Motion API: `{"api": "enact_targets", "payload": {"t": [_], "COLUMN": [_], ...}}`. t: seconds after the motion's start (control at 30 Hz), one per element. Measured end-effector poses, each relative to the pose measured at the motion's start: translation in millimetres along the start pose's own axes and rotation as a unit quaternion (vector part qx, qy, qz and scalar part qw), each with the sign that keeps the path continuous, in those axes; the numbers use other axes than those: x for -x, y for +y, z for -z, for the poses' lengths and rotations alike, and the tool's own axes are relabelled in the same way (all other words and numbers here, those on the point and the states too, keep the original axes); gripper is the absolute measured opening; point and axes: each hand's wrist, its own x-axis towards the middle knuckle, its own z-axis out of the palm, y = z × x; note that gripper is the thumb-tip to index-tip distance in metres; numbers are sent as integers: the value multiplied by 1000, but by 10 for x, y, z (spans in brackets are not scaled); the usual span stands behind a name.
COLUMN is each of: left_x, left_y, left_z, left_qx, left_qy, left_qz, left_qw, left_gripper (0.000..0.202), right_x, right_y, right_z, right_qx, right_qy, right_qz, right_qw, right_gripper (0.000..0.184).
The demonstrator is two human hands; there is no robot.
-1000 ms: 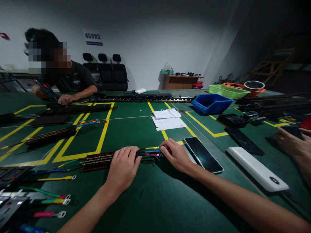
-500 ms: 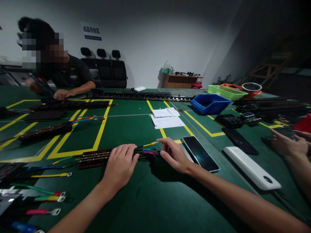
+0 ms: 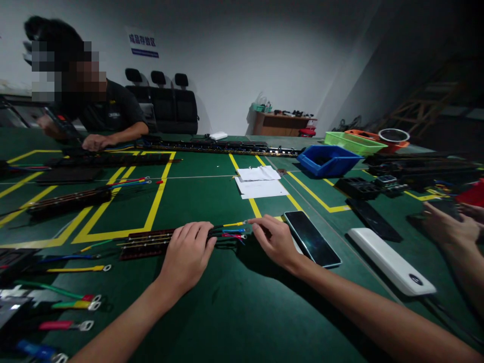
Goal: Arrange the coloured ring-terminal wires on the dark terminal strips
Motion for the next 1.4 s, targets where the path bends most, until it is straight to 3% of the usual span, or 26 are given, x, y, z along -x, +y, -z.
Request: {"api": "enact_targets", "payload": {"t": [0.07,0.2,0.53,0.83,1.13,1.4], "left_x": [-1,-11,-13,-6,0,8], "left_y": [-3,-5,11,11,0,11], "left_z": [-3,-4,29,24,24,30], "left_qx": [-3,-6,-6,-7,-9,-12], "left_qy": [2,2,-14,-14,-15,-22], "left_qz": [0,8,9,9,9,10], "left_qw": [1000,1000,1000,1000,1000,1000], "left_gripper": [31,30,29,31,30,28], "right_x": [-1,-23,-54,-85,-97,-96], "right_y": [13,54,67,190,231,234], "right_z": [6,11,13,-46,-49,-53], "right_qx": [-15,-64,-28,-128,-127,-129], "right_qy": [-28,-107,-182,-120,-130,-133], "right_qz": [11,24,27,1,31,16], "right_qw": [999,992,983,985,983,983], "right_gripper": [30,51,75,49,51,50]}}
